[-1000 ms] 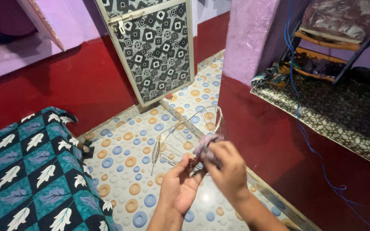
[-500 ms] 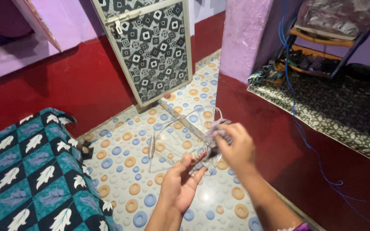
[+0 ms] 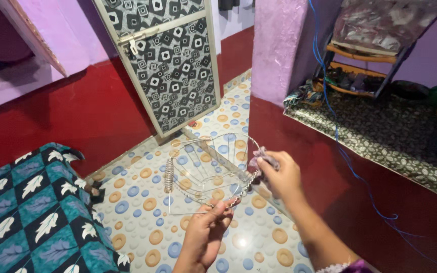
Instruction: The person wipes a metal wire basket with a cloth and inserts a purple mesh liner into the frame, securing it around the rim.
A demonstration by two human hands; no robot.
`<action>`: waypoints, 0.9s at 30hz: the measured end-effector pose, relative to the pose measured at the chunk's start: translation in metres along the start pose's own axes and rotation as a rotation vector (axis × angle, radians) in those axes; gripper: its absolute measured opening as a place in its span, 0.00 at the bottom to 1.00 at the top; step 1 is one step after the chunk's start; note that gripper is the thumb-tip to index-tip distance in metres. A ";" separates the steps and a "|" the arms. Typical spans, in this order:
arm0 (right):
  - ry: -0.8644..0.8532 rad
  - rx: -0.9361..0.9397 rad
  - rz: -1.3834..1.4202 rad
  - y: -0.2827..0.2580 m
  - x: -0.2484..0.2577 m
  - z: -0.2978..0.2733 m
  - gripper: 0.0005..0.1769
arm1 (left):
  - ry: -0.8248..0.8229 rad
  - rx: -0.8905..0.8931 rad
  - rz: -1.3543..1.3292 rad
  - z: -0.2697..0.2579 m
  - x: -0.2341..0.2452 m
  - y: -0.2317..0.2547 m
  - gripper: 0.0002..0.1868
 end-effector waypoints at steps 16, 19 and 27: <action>-0.043 -0.119 0.081 -0.029 -0.026 -0.087 0.12 | 0.018 -0.157 0.047 0.021 0.013 -0.007 0.08; 0.048 0.013 0.052 -0.043 -0.019 -0.091 0.13 | 0.007 -0.126 0.021 0.020 0.008 -0.010 0.07; -0.040 -0.036 0.128 -0.020 -0.012 -0.051 0.12 | -0.017 -0.171 0.016 0.019 0.009 -0.011 0.07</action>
Point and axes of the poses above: each hand's wrist, its own z-axis towards the middle knuckle, its own x-axis out of the back of the hand, y = z × x, the point moved 8 cm from there along z, towards the middle knuckle, and after that the axes turned 6 degrees about -z, right-handed, at the moved point
